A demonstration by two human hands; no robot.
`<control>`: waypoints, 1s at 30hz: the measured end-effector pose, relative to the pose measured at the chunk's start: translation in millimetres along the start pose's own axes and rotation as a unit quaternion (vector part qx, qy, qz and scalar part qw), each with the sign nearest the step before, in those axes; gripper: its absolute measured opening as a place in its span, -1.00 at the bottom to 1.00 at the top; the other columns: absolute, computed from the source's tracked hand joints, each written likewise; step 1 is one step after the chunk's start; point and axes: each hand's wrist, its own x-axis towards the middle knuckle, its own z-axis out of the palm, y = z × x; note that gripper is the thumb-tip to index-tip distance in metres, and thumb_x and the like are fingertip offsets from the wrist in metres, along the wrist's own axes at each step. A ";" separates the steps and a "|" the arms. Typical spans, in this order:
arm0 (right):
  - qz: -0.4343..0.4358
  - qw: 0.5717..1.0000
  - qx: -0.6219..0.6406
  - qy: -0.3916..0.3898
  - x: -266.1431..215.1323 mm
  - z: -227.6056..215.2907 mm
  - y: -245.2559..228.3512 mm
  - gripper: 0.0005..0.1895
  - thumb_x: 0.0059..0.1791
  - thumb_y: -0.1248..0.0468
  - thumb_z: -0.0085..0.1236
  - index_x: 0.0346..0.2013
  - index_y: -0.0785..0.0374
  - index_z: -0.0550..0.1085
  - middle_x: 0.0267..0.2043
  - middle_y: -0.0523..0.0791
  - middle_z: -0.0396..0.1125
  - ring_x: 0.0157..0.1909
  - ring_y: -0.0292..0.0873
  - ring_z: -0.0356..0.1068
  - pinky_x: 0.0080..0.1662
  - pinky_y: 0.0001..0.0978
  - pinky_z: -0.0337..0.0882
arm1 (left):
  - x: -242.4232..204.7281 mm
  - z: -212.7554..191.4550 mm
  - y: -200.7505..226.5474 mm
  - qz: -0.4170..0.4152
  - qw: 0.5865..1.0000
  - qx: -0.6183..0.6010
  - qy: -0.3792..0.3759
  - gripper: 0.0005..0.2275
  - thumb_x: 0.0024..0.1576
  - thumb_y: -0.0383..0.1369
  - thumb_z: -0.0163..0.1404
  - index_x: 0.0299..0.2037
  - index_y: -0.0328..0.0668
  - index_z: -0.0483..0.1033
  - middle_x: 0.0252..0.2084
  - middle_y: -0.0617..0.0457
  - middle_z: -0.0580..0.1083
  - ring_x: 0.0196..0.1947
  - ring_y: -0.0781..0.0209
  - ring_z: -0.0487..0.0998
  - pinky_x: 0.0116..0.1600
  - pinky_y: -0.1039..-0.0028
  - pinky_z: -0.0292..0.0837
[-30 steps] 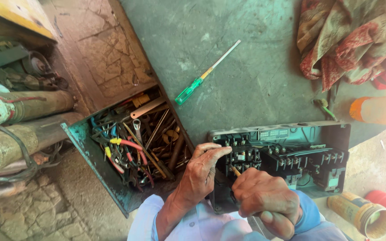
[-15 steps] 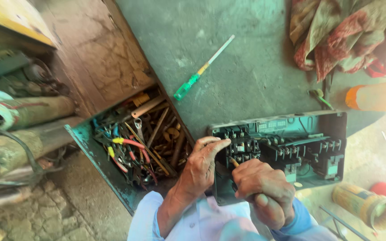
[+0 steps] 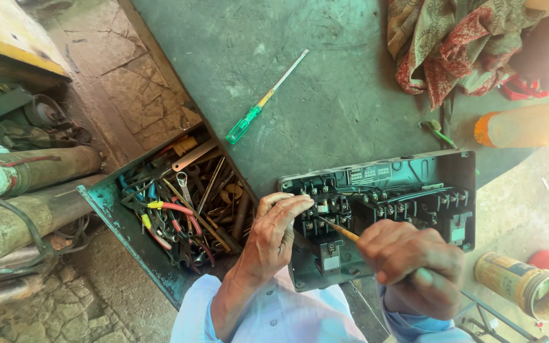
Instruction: The person uses a screwdriver to tighten screws on terminals inside an open electrical box. They repeatedly adjust and secure connections on multiple terminal blocks within the box.
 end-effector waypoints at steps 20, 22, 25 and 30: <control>0.112 0.979 -0.051 -0.165 13.9 -23.5 9.5 -0.60 -0.08 0.07 -0.01 -0.53 0.36 0.53 -0.64 -0.10 0.34 -0.59 -0.05 0.34 -0.26 -0.18 0.40 | 0.3 6.0 5.1 -0.023 1.000 0.006 0.018 -0.64 0.10 -0.70 -0.01 0.10 -0.26 0.49 0.09 -0.07 0.55 0.14 -0.06 0.50 0.28 0.24 0.37; 0.115 0.961 -0.027 -0.249 21.0 -29.0 11.6 -0.61 -0.01 0.09 -0.04 -0.48 0.35 0.54 -0.54 -0.06 0.42 -0.50 -0.01 0.41 -0.20 -0.17 0.42 | 0.7 6.2 6.5 -0.023 1.000 0.012 0.017 -0.67 0.11 -0.67 0.00 0.08 -0.26 0.50 0.09 -0.08 0.54 0.14 -0.09 0.49 0.28 0.22 0.36; 0.125 0.950 -0.026 -0.286 27.6 -31.8 13.3 -0.60 0.02 0.09 -0.04 -0.45 0.36 0.55 -0.51 -0.04 0.43 -0.43 0.03 0.47 -0.17 -0.17 0.44 | 0.5 6.7 8.2 -0.027 0.999 0.017 0.012 -0.69 0.11 -0.64 0.00 0.06 -0.24 0.51 0.11 -0.09 0.53 0.15 -0.13 0.46 0.28 0.20 0.36; 0.140 0.955 -0.060 -0.256 34.7 -26.4 10.2 -0.59 0.00 0.06 -0.03 -0.46 0.34 0.56 -0.49 -0.05 0.46 -0.37 0.02 0.50 -0.12 -0.21 0.46 | 2.2 6.7 10.5 -0.022 0.999 0.019 0.018 -0.75 0.14 -0.59 0.01 0.02 -0.22 0.54 0.11 -0.09 0.53 0.16 -0.16 0.46 0.29 0.18 0.36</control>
